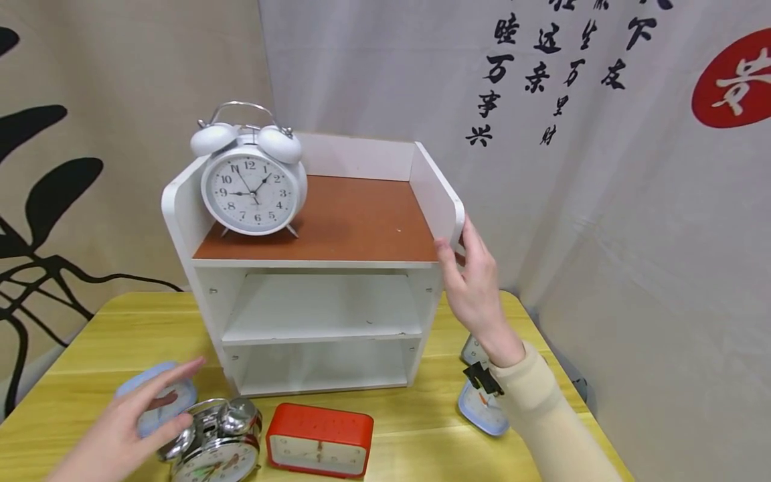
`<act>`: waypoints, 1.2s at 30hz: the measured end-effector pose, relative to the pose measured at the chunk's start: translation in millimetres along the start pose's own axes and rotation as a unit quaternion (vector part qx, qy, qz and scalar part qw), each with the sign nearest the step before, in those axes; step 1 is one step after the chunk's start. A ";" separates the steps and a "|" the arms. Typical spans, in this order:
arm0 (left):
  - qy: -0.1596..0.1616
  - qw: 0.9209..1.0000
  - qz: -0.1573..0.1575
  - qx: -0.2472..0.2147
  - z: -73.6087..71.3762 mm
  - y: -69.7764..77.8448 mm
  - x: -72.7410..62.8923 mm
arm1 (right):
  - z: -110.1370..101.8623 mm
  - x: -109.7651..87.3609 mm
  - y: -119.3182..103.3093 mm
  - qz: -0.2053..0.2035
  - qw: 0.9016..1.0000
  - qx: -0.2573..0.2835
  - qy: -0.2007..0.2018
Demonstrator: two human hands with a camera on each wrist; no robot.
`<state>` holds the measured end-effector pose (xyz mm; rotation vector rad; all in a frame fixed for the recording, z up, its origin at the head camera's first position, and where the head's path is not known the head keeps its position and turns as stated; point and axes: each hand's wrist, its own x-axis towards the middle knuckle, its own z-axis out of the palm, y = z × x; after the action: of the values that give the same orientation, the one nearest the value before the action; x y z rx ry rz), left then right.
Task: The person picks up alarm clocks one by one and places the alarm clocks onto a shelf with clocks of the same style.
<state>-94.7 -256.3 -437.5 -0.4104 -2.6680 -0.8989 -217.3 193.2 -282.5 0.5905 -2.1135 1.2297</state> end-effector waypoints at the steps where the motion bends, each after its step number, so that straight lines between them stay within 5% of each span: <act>1: 0.000 1.000 0.006 -0.002 2.5 -2.2 -1.5 | 0.9 0.1 0.6 -0.001 1.000 0.005 0.003; 6: -0.010 1.000 0.018 0.001 12.7 -10.7 -7.8 | 5.3 -0.3 3.9 -0.002 1.000 0.007 0.023; 11: -0.052 0.998 -0.023 0.008 18.8 -12.1 -10.0 | 10.0 -1.9 10.0 -0.026 0.998 -0.011 0.051; 18: -0.062 0.997 -0.039 -0.014 24.5 -11.6 -13.8 | 16.1 -4.9 14.7 -0.038 0.996 -0.020 0.080; 31: -0.113 0.991 -0.067 -0.031 31.1 -20.7 -19.6 | 17.0 -5.9 15.3 -0.018 0.997 -0.005 0.076; 36: -0.109 0.991 -0.066 -0.037 34.3 -22.8 -22.2 | 17.3 -7.3 16.4 -0.011 0.997 -0.009 0.075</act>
<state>-88.9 -256.2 -484.0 -0.3705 -2.8962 -1.0492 -227.6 186.2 -304.0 0.4952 -1.9856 1.2040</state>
